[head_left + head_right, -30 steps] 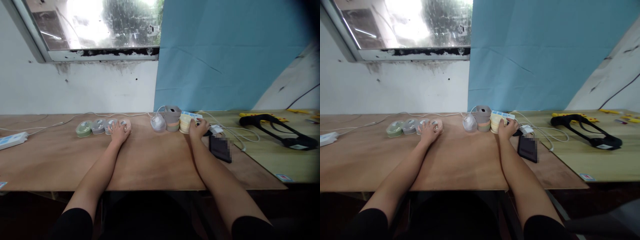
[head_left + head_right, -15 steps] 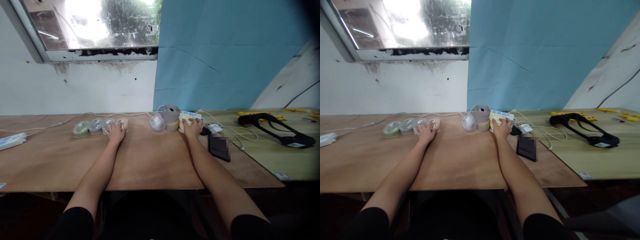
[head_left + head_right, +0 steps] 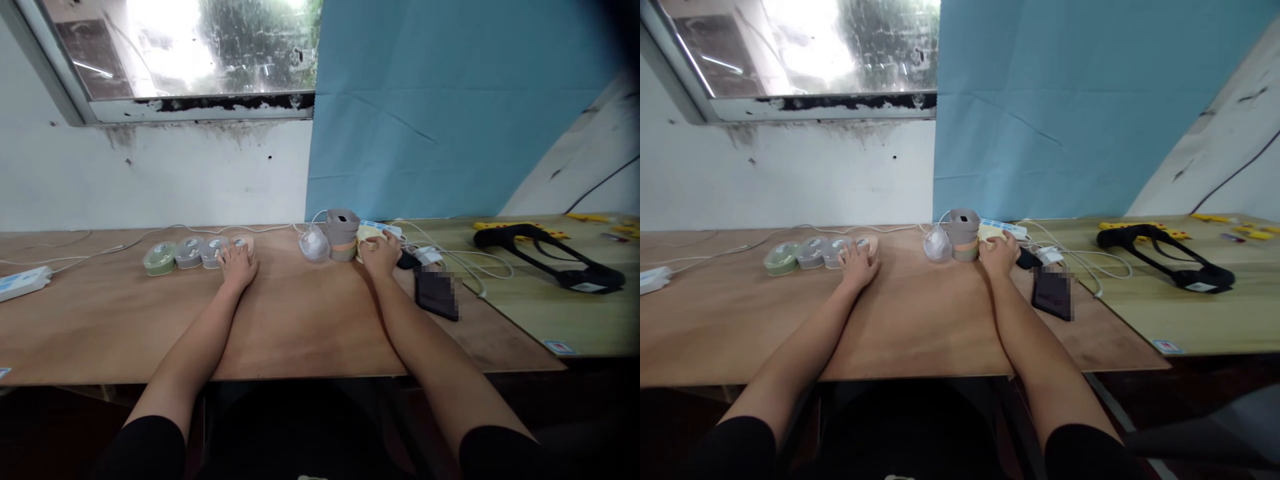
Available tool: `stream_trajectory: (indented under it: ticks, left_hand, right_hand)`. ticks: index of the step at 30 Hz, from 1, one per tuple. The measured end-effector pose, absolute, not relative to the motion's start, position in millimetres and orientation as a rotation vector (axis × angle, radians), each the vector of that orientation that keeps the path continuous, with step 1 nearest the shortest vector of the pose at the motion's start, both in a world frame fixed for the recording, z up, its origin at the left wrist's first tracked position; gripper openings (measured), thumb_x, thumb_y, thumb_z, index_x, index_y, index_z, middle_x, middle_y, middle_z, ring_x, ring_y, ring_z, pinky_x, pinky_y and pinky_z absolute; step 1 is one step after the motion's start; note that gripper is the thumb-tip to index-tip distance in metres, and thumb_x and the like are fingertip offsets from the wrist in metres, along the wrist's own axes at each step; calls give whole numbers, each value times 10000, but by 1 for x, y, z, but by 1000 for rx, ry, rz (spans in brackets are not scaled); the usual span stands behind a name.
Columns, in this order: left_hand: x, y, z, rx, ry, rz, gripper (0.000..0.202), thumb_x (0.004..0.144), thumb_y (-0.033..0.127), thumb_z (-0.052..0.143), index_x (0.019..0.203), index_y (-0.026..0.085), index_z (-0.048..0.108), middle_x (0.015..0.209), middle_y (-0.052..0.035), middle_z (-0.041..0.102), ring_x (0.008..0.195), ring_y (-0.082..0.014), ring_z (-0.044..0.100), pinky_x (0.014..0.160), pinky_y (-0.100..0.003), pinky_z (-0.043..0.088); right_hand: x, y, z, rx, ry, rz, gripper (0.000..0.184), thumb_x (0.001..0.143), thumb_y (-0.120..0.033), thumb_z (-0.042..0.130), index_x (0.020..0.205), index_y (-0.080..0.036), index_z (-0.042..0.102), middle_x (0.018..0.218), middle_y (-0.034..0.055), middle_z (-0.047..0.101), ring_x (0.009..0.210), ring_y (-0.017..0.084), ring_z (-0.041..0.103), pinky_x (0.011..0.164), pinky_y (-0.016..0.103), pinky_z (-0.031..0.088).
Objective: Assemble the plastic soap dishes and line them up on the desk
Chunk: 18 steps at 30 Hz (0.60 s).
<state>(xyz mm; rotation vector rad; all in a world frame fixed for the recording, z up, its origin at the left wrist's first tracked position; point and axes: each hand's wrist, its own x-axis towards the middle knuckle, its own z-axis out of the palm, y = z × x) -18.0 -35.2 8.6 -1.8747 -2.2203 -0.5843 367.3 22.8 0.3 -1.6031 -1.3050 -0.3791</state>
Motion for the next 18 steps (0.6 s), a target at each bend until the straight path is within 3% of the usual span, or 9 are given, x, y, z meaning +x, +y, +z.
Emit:
stream_trajectory:
  ticks: [6,13,18]
  left_hand:
    - [-11,-34,2,-2013,-2161,-505,692,806,562,531,1405,233,420,1582,-156,151,1446,-411,37,1122,-595,86]
    - [-12,-33,0,-2050,-2169,-458,718,806,578,516,1425,234,398,1591,-141,125,1446,-410,32,1127,-590,72]
    - [-13,-32,0,-2063,-2161,-466,718,802,580,522,1420,232,404,1591,-142,123,1445,-414,35,1127,-589,71]
  right_hand:
    - [367,24,-1,-1589,-1334,-356,237,706,-302,574,869,-168,681,1233,140,539,1179,319,455,1001,510,342]
    - [376,29,-2,-1457,-1365,-377,216,794,-319,537,823,-140,656,1070,158,596,1078,269,524,997,425,380]
    - [375,28,0,-1372,-1321,-430,221,864,-343,491,876,-159,611,1062,148,591,1100,267,513,994,450,380]
